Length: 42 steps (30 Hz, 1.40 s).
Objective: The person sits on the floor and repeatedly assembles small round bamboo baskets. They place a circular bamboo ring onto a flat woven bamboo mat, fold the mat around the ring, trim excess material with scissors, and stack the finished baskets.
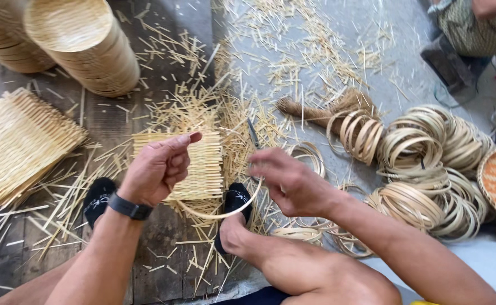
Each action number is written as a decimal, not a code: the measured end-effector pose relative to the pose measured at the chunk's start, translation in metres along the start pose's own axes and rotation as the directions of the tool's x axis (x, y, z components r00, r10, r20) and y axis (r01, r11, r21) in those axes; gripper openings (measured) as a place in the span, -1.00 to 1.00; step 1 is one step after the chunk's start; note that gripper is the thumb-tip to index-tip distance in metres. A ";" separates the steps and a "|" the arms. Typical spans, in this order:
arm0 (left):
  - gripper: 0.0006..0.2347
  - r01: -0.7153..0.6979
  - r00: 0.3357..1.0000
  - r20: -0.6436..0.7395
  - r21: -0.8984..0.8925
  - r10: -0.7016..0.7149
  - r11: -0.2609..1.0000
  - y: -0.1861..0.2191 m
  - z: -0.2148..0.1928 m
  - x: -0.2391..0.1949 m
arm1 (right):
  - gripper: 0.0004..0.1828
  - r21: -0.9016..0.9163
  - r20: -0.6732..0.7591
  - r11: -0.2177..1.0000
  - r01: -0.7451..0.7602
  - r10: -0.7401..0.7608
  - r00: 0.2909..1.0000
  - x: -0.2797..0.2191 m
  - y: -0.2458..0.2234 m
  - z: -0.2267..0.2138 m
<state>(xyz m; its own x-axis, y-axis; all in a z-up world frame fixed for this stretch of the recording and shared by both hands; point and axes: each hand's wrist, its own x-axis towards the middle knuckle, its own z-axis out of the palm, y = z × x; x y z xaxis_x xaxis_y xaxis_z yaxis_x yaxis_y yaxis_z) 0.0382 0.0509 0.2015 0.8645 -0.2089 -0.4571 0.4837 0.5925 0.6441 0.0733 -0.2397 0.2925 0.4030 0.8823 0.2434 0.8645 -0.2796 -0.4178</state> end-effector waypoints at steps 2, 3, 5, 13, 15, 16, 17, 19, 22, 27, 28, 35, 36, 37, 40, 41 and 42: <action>-0.72 -0.095 0.994 -0.051 0.064 0.098 0.993 -0.010 -0.002 -0.011 | -0.46 0.154 -0.204 0.981 -0.117 0.148 0.968 0.009 0.000 0.006; -0.73 -0.120 0.992 -0.026 0.005 0.120 0.993 -0.017 0.000 -0.015 | -0.50 0.211 -0.192 0.950 -0.231 0.272 0.943 0.013 0.000 0.014; -0.75 -0.163 0.986 0.025 -0.114 0.167 0.980 -0.031 0.007 -0.021 | -0.55 0.313 -0.142 0.837 -0.449 0.509 0.849 0.023 0.003 0.029; -0.43 0.089 0.995 0.050 0.020 -0.089 0.996 -0.006 0.023 -0.022 | -0.77 -0.059 -0.058 0.998 -0.018 0.015 0.998 0.042 0.001 0.053; -0.32 0.209 0.978 -0.029 0.154 -0.207 0.966 -0.007 0.030 -0.017 | -0.70 -0.079 -0.014 0.996 0.045 -0.047 0.999 0.049 -0.009 0.059; -0.28 0.231 0.973 -0.052 0.236 -0.225 0.944 -0.008 0.033 -0.015 | -0.67 -0.073 -0.001 0.996 0.044 -0.044 0.999 0.054 -0.014 0.063; -0.25 0.250 0.968 -0.074 0.321 -0.240 0.913 -0.008 0.034 -0.014 | -0.64 -0.072 0.006 0.997 0.042 -0.041 0.999 0.060 -0.018 0.064; -0.24 0.254 0.965 -0.133 0.284 -0.224 0.925 -0.014 0.033 -0.018 | -0.59 -0.079 0.058 0.996 -0.041 0.046 0.997 0.063 -0.024 0.062; -0.23 0.258 0.959 -0.188 0.251 -0.214 0.933 -0.025 0.023 -0.022 | -0.60 -0.072 0.128 0.979 -0.193 0.201 0.971 0.065 -0.027 0.068; -0.29 0.189 0.973 -0.165 0.154 -0.163 0.970 -0.033 0.018 -0.023 | -0.62 0.105 -0.057 0.990 -0.092 0.099 0.993 0.068 -0.029 0.070; -0.29 0.200 0.971 -0.160 0.124 -0.179 0.972 -0.035 0.017 -0.023 | -0.68 0.125 -0.090 0.989 -0.081 0.092 0.992 0.069 -0.029 0.071; -0.38 0.167 0.983 -0.094 0.127 -0.156 0.978 -0.047 0.010 -0.012 | -0.85 -0.153 -0.221 0.988 -0.018 -0.017 0.975 0.069 -0.032 0.084; -0.38 0.139 0.986 -0.102 0.108 -0.128 0.984 -0.050 0.010 -0.013 | -0.85 -0.157 -0.236 0.987 -0.036 -0.002 0.972 0.069 -0.033 0.088; -0.37 0.110 0.989 -0.109 0.092 -0.100 0.990 -0.053 0.011 -0.013 | -0.84 -0.161 -0.253 0.985 -0.055 0.012 0.967 0.068 -0.035 0.091; -0.38 0.069 0.990 -0.123 -0.006 -0.069 0.998 -0.060 0.013 -0.013 | -0.86 -0.156 -0.265 0.982 -0.109 0.064 0.962 0.067 -0.033 0.099; -0.39 0.059 0.990 -0.123 -0.042 -0.064 0.997 -0.060 0.012 -0.011 | -0.86 -0.155 -0.268 0.980 -0.127 0.082 0.960 0.067 -0.029 0.099; -0.40 0.053 0.992 -0.109 -0.034 -0.057 0.998 -0.058 0.010 -0.008 | -0.88 -0.067 -0.272 0.989 -0.129 0.106 0.956 0.070 -0.022 0.099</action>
